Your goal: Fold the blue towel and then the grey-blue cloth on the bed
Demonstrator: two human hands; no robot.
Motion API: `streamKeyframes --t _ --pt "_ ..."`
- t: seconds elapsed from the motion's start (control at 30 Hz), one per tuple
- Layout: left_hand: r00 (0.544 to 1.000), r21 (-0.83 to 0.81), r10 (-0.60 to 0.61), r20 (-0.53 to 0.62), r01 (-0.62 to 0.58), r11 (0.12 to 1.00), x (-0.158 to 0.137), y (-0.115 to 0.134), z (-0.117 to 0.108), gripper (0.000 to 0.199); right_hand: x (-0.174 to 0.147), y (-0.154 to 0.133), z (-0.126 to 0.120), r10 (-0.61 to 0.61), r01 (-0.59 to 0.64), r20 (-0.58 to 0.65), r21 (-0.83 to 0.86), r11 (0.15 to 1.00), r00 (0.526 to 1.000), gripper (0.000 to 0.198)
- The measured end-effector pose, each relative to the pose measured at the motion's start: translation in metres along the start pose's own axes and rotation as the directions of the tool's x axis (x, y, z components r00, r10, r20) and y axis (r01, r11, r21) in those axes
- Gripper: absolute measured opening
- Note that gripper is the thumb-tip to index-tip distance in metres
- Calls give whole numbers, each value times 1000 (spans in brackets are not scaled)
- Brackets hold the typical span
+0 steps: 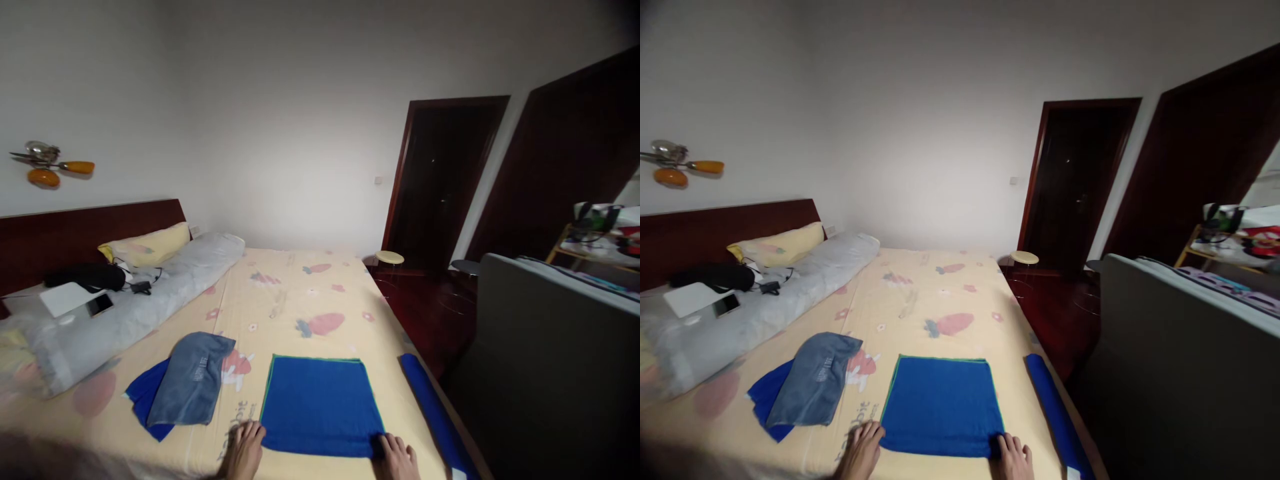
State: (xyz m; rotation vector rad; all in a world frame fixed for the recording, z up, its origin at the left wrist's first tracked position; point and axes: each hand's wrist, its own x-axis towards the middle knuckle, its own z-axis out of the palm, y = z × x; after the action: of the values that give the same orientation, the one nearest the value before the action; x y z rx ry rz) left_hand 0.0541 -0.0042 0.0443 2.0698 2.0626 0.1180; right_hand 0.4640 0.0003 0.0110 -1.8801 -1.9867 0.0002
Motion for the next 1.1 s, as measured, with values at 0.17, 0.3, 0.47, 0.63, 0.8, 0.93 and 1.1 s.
streamKeyframes --t 0.17,0.3,0.47,0.63,0.8,0.93,1.1 --pt "990 -88 52 -132 -63 994 -3 -3 -12 35 10 0 -25 -7 6 77 15 1000 997 19" --pt "995 -154 63 -83 -75 985 -5 -13 -17 27 10 6 -34 11 -25 170 84 996 985 17" --pt "1000 -165 12 -11 -13 986 1 -20 -18 26 6 10 -30 109 -138 228 117 984 967 23" --pt "989 -99 -141 -52 135 986 6 -8 -9 39 5 7 -16 229 -233 95 35 972 969 30" --pt "975 27 -167 -149 173 985 7 32 14 57 1 -34 22 111 -110 -120 15 994 986 33" --pt "995 -100 34 93 -25 995 5 91 38 60 -5 -99 66 -130 129 2 133 983 992 30" --pt "961 -148 75 268 -36 988 0 116 47 57 -13 -132 94 -101 97 19 142 985 995 30"
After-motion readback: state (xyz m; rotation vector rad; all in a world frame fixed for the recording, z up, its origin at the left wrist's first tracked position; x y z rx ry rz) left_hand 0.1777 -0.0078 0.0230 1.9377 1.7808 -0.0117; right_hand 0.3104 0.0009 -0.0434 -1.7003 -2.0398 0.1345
